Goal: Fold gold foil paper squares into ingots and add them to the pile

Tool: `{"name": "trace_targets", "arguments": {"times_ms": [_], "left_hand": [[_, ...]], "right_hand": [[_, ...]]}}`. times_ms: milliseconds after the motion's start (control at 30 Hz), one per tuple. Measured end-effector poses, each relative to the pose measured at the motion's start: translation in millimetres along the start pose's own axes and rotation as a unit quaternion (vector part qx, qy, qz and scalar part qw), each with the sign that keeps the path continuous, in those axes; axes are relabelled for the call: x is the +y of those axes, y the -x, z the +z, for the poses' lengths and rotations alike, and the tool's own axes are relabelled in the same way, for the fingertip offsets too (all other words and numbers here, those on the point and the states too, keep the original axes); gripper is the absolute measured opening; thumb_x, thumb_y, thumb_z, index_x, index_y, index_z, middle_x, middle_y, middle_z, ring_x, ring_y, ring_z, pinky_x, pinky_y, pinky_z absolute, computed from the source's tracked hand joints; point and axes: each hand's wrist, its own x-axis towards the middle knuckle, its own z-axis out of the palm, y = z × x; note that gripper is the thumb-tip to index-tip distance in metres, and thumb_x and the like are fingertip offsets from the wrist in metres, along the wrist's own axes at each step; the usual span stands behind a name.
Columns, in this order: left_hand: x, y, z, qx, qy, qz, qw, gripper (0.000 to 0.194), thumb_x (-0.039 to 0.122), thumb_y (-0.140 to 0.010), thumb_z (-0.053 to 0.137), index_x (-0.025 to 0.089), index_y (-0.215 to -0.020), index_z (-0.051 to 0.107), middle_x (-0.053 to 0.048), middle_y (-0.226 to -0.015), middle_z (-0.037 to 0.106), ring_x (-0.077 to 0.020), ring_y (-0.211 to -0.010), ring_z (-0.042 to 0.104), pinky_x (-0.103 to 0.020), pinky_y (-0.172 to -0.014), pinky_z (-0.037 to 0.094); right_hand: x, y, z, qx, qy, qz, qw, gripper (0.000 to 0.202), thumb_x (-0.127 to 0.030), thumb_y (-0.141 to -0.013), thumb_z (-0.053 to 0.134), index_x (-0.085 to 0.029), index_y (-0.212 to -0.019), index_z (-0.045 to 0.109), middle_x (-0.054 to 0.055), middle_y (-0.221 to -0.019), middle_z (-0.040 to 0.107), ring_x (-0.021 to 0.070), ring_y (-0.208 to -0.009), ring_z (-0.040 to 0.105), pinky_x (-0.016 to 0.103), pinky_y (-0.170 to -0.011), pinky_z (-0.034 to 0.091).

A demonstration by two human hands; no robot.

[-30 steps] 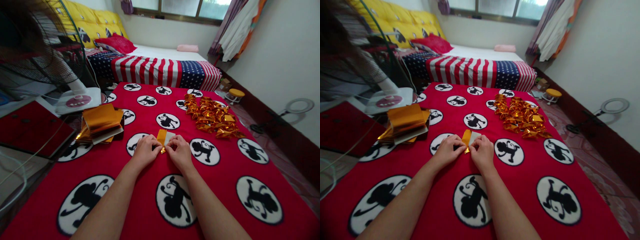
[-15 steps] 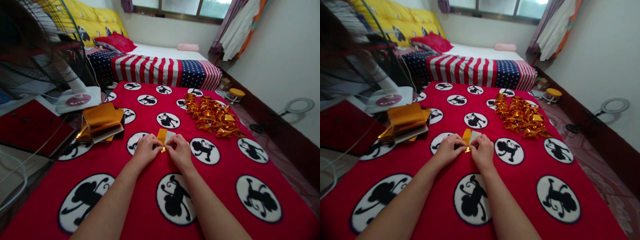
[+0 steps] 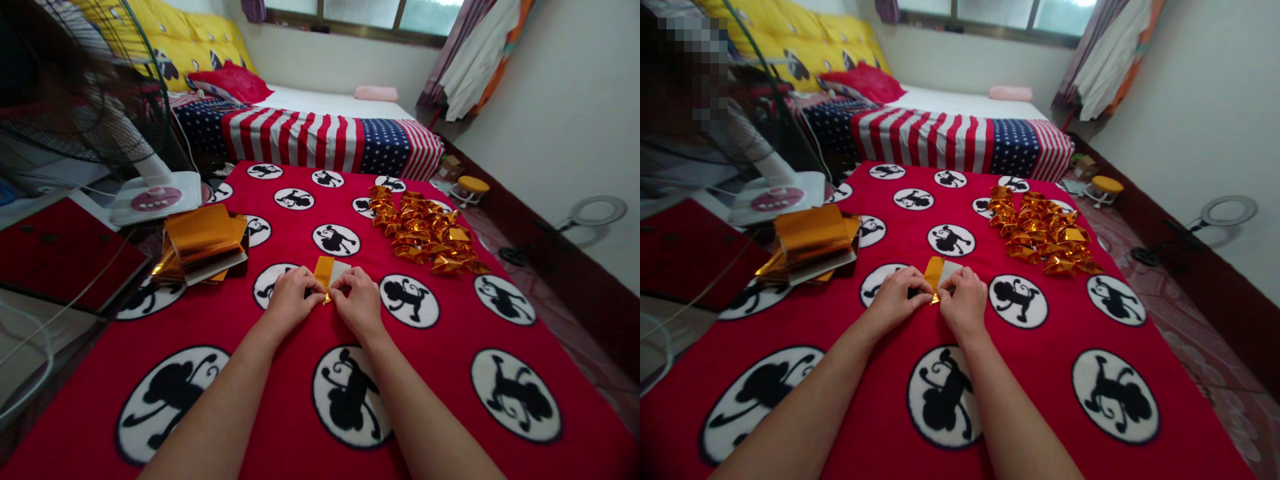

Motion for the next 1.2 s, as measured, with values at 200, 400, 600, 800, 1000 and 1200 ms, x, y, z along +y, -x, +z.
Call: {"name": "trace_targets", "arguments": {"times_ms": [200,400,600,800,1000,1200], "left_hand": [[0.0,1.7,0.7,0.003,0.012,-0.003,1.000,0.004,0.021,-0.076,0.072,0.023,-0.074,0.075,-0.002,-0.089,0.064,-0.0195,-0.090,0.057,-0.033,-0.080,0.044],[-2.2,3.5,2.5,0.006,0.023,0.006,1.000,0.005,0.020,-0.076,0.071,0.023,-0.075,0.076,-0.003,-0.090,0.064,-0.0193,-0.090,0.058,-0.034,-0.082,0.045],[-1.6,4.7,3.3,0.013,0.022,0.005,1.000,0.007,0.021,-0.076,0.070,0.023,-0.075,0.076,-0.003,-0.090,0.064,-0.0194,-0.090,0.058,-0.034,-0.082,0.046],[0.2,5.0,3.5,0.017,0.016,-0.005,1.000,0.007,0.021,-0.076,0.069,0.022,-0.074,0.076,-0.003,-0.091,0.065,-0.0201,-0.091,0.058,-0.035,-0.083,0.046],[0.6,4.7,3.5,0.016,0.015,-0.006,1.000,0.007,0.021,-0.076,0.069,0.022,-0.074,0.075,-0.004,-0.091,0.064,-0.0203,-0.091,0.058,-0.035,-0.082,0.045],[3.6,5.0,2.8,0.020,0.006,-0.012,1.000,0.012,0.023,-0.080,0.065,0.021,-0.074,0.075,-0.004,-0.091,0.065,-0.0200,-0.090,0.058,-0.034,-0.080,0.045]], "right_hand": [[-1.7,1.3,1.9,0.003,0.003,0.006,1.000,0.010,-0.016,-0.073,0.066,-0.021,-0.064,0.065,0.002,-0.083,0.060,0.0189,-0.082,0.056,0.031,-0.074,0.041],[-3.9,3.4,1.6,0.012,0.013,0.013,1.000,0.009,-0.016,-0.074,0.066,-0.021,-0.068,0.062,0.002,-0.083,0.059,0.0198,-0.083,0.056,0.032,-0.075,0.039],[-2.7,4.4,1.7,0.009,0.013,0.009,1.000,0.008,-0.018,-0.075,0.067,-0.022,-0.068,0.064,0.003,-0.087,0.058,0.0206,-0.087,0.057,0.033,-0.075,0.040],[-1.2,4.0,3.5,0.005,0.031,0.011,0.999,0.009,-0.019,-0.076,0.066,-0.021,-0.069,0.062,0.005,-0.090,0.058,0.0221,-0.090,0.057,0.034,-0.077,0.040],[-1.5,4.4,2.6,-0.001,0.027,0.010,1.000,0.008,-0.020,-0.077,0.066,-0.021,-0.069,0.063,0.005,-0.094,0.058,0.0225,-0.092,0.057,0.034,-0.078,0.040],[-1.9,4.5,4.2,0.004,0.030,0.017,0.999,0.009,-0.020,-0.077,0.066,-0.020,-0.069,0.063,0.006,-0.094,0.059,0.0225,-0.092,0.057,0.035,-0.079,0.040]]}}
